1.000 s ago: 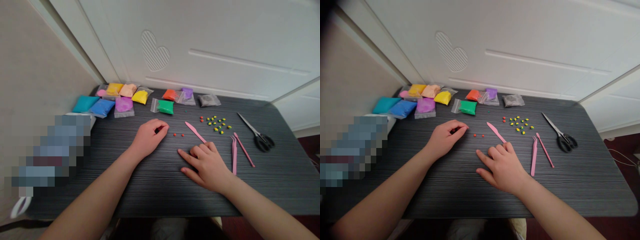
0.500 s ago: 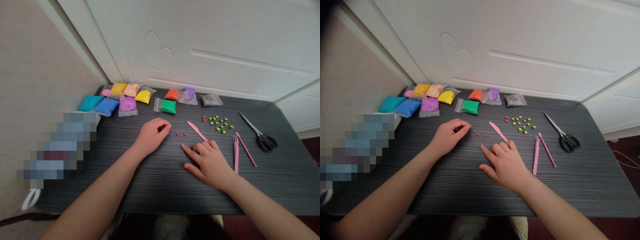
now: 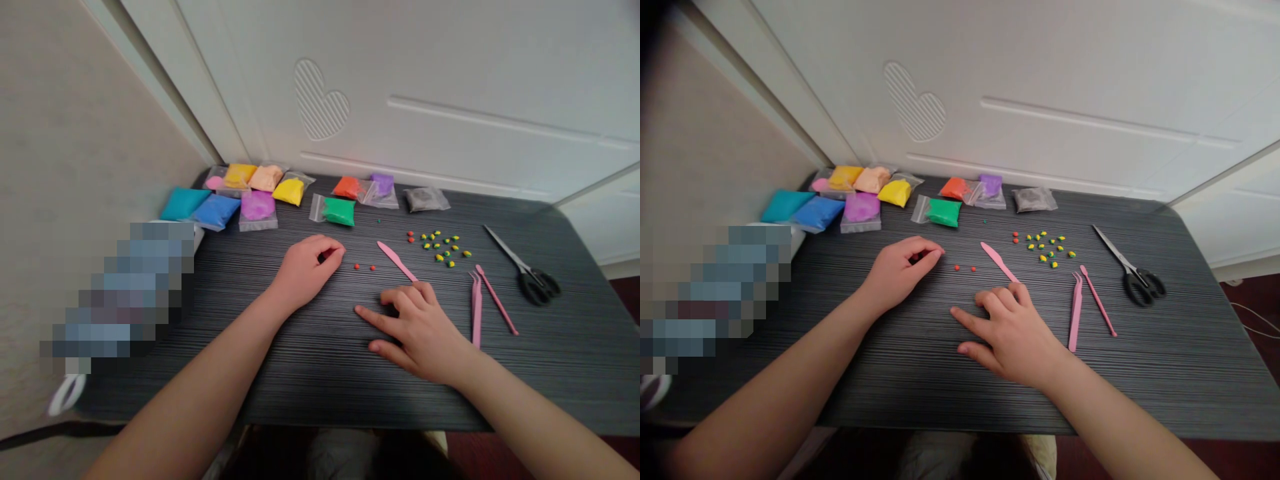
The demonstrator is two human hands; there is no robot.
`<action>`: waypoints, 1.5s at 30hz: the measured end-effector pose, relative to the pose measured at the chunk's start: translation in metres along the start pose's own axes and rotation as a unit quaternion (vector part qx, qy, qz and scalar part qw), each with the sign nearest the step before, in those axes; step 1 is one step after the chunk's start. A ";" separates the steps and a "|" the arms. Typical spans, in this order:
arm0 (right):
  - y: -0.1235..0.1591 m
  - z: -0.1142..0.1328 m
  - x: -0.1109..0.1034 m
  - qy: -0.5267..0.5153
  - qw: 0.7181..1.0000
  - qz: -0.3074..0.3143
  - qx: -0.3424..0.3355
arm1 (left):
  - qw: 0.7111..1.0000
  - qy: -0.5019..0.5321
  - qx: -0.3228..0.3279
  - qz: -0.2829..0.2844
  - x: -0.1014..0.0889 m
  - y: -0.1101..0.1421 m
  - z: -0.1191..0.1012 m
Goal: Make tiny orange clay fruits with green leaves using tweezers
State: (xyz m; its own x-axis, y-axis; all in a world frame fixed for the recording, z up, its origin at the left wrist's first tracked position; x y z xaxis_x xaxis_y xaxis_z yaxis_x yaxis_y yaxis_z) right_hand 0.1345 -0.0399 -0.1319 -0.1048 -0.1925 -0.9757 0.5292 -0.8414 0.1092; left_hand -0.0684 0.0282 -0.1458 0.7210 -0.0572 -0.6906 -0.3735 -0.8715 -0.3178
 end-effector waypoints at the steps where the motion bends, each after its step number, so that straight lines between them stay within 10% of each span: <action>1: 0.000 0.000 0.000 0.000 1.000 -0.010 0.013 | 1.000 0.000 0.000 0.002 0.000 0.000 0.000; 45: -0.001 0.005 0.003 0.025 0.999 -0.028 0.034 | 1.000 -0.004 -0.005 0.012 0.002 -0.001 0.000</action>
State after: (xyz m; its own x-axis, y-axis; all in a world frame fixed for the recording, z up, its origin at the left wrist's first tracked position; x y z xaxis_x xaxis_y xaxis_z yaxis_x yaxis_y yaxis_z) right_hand 0.1291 -0.0425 -0.1340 -0.0890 -0.1192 -0.9889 0.4650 -0.8829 0.0646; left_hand -0.0669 0.0290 -0.1471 0.7076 -0.0749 -0.7026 -0.3851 -0.8746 -0.2946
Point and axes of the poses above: each hand's wrist, its own y-axis away from the middle knuckle, its own x-axis out of the palm, z = x × y, the point moved 1 cm from there along -y, towards the middle knuckle, and after that the axes turned 13 degrees about x, right-handed, at the moved point
